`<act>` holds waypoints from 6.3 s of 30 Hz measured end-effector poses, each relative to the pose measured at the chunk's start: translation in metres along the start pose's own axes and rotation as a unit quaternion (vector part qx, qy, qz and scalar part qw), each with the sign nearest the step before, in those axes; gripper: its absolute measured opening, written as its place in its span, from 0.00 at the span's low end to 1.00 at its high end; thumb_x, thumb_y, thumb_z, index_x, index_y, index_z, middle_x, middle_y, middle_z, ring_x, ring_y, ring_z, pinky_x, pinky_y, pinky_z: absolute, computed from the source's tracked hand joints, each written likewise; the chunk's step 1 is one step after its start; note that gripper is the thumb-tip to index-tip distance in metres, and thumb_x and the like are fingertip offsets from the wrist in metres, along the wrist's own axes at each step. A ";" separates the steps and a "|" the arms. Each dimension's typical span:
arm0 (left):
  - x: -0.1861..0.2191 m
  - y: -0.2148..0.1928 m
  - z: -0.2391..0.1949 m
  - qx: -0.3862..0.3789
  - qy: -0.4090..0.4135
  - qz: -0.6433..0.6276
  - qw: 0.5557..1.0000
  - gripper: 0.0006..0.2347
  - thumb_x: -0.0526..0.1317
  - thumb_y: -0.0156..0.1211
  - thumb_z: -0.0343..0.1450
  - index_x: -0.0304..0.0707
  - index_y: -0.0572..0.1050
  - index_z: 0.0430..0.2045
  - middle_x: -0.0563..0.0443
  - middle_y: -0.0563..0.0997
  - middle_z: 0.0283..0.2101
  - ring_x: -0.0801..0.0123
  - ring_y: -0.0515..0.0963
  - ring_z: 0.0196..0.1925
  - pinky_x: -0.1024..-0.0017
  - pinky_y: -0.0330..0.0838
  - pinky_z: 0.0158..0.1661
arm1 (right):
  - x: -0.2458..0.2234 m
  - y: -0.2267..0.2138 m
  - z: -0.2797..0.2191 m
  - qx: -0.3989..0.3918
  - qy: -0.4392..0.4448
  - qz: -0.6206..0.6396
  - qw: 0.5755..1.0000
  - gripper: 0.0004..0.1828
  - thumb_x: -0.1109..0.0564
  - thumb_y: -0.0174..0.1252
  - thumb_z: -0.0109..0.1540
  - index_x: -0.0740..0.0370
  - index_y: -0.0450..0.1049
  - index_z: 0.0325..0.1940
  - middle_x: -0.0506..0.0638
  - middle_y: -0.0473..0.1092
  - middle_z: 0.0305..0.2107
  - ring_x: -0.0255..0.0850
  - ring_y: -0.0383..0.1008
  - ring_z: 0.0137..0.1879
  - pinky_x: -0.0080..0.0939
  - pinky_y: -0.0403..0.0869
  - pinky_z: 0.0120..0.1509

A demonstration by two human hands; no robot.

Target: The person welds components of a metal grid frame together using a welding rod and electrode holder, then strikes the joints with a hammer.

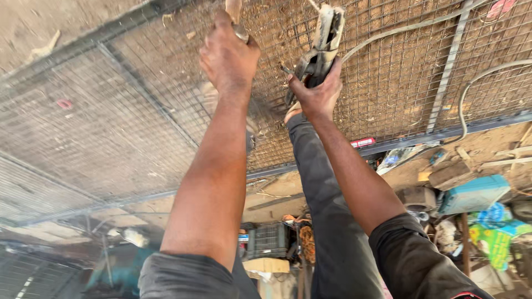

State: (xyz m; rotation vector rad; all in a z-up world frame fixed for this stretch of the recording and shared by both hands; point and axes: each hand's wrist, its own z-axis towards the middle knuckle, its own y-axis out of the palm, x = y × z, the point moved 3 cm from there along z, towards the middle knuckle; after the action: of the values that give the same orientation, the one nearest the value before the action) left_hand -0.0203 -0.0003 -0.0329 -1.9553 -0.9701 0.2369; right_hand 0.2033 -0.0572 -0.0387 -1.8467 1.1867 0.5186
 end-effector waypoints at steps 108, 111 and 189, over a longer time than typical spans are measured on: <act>-0.064 -0.034 0.019 0.023 -0.082 -0.118 0.989 0.08 0.43 0.59 0.70 0.42 0.74 0.36 0.51 0.83 0.30 0.64 0.85 0.31 0.64 0.81 0.32 | -0.043 0.115 0.011 -0.080 -0.209 -0.071 0.972 0.38 0.54 0.80 0.51 0.63 0.64 0.57 0.54 0.74 0.39 0.41 0.77 0.39 0.42 0.78 0.41; -0.067 -0.033 0.022 0.046 -0.073 -0.137 0.987 0.08 0.44 0.57 0.70 0.43 0.73 0.37 0.51 0.83 0.30 0.63 0.85 0.31 0.63 0.80 0.33 | -0.038 0.119 0.019 -0.148 -0.044 -0.041 0.987 0.35 0.51 0.76 0.51 0.63 0.64 0.53 0.51 0.74 0.34 0.36 0.76 0.32 0.38 0.79 0.35; -0.237 -0.070 -0.013 0.184 -0.168 -0.167 0.954 0.10 0.34 0.69 0.62 0.35 0.74 0.30 0.47 0.84 0.25 0.66 0.87 0.26 0.63 0.83 0.29 | -0.017 0.164 -0.126 -0.020 0.027 0.157 0.987 0.56 0.51 0.79 0.56 0.70 0.50 0.76 0.55 0.64 0.58 0.43 0.68 0.61 0.42 0.70 0.70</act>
State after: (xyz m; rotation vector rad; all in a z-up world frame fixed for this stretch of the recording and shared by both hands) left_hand -0.2104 -0.1579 -0.0179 -1.4103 -1.3529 0.5271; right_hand 0.0383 -0.1829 -0.0294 -1.7240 1.5256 0.6746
